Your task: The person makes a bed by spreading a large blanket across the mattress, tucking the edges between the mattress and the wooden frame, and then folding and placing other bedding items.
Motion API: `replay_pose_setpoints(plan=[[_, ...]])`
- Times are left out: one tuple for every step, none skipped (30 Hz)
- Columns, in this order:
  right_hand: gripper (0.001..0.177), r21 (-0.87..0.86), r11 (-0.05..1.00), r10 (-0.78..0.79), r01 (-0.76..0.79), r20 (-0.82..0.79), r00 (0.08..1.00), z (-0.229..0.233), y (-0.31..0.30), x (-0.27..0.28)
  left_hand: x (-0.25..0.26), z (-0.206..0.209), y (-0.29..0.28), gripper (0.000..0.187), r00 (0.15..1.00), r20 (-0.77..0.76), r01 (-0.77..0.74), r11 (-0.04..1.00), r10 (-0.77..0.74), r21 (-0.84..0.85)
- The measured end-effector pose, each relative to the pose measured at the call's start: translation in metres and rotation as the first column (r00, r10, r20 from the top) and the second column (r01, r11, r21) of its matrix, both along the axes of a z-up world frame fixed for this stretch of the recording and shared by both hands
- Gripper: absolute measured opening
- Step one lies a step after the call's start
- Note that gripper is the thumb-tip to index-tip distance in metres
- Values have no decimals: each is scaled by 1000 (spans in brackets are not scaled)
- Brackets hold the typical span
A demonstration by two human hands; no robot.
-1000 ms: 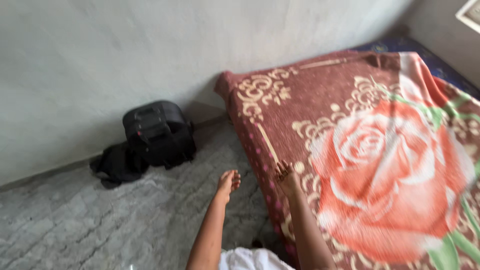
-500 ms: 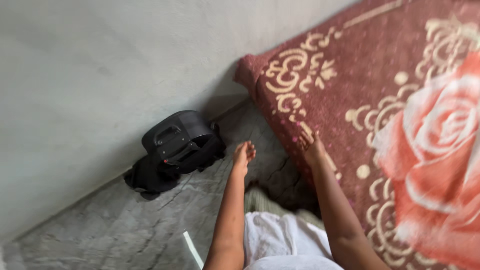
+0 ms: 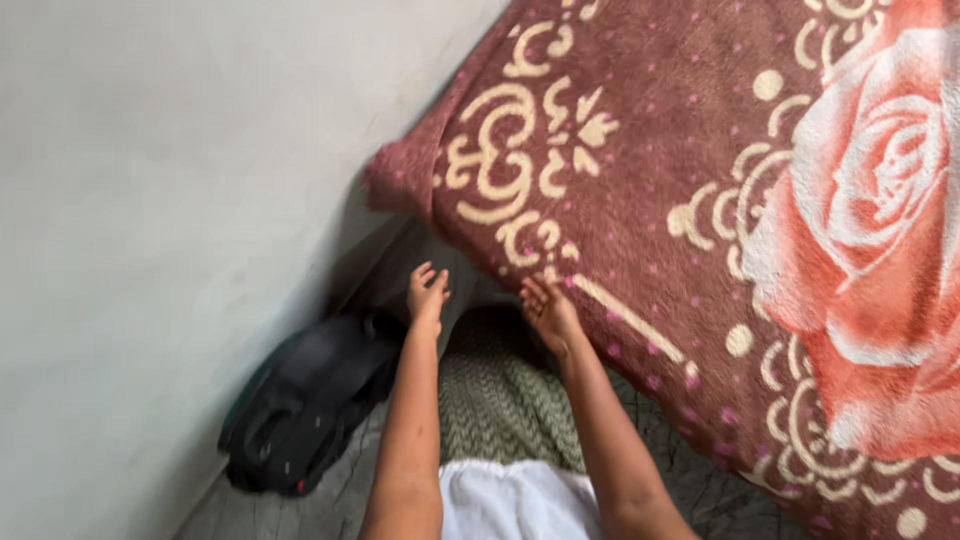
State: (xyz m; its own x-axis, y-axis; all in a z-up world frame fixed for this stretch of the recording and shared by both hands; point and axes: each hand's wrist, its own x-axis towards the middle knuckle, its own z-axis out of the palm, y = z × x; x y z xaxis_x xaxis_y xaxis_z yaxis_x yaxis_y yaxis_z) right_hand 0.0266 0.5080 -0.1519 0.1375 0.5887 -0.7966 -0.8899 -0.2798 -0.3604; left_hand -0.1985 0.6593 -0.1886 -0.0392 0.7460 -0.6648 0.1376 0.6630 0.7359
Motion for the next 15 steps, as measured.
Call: replay_pose_setpoints(plan=[[58,65,994,86,-85,-16,996,5,8,-7,-3,-6,13,59,990,-135,34,999,-34,-5],[58,52,996,68,-67,-23,997,10,22,-10,-2,-12,28,59,989,-141,52,998,-54,-19],[60,41,982,186,-185,-33,982,16,27,-13,-3,-19,38,67,964,-237,131,991,-119,39],[62,33,953,302,-301,-48,952,21,31,-18,-2,-26,45,75,927,-332,218,972,-177,90],[62,22,959,284,-284,-61,957,23,40,-25,1,-33,57,75,920,-338,235,969,-198,75],[60,-60,954,289,-294,-78,954,22,47,-33,5,-41,66,83,912,-344,241,970,-222,14],[59,-139,942,294,-305,-97,951,15,52,-40,4,-49,74,92,904,-351,245,969,-245,-44],[59,-145,946,277,-291,-110,955,4,53,-48,2,-57,80,92,896,-357,261,964,-263,-56],[53,-217,947,209,-237,-146,967,-11,53,-57,1,-66,86,97,833,-469,367,928,-295,68],[51,-290,939,138,-186,-177,974,-31,49,-68,-1,-74,92,103,759,-574,481,859,-306,177],[51,-296,940,117,-169,-185,976,-53,43,-79,-5,-80,97,103,749,-577,499,850,-326,167],[48,-310,951,-45,0,-140,989,-75,33,-88,-10,-85,99,106,801,-506,442,886,-320,138],[46,-320,931,-211,173,-88,973,-97,24,-94,-12,-92,102,109,848,-429,388,916,-311,102],[46,-329,924,-235,194,-87,968,-117,16,-98,-15,-100,107,109,840,-428,409,908,-334,94],[45,-305,888,-370,345,-27,929,-130,4,-104,-22,-107,109,107,920,-240,344,932,-310,111]])
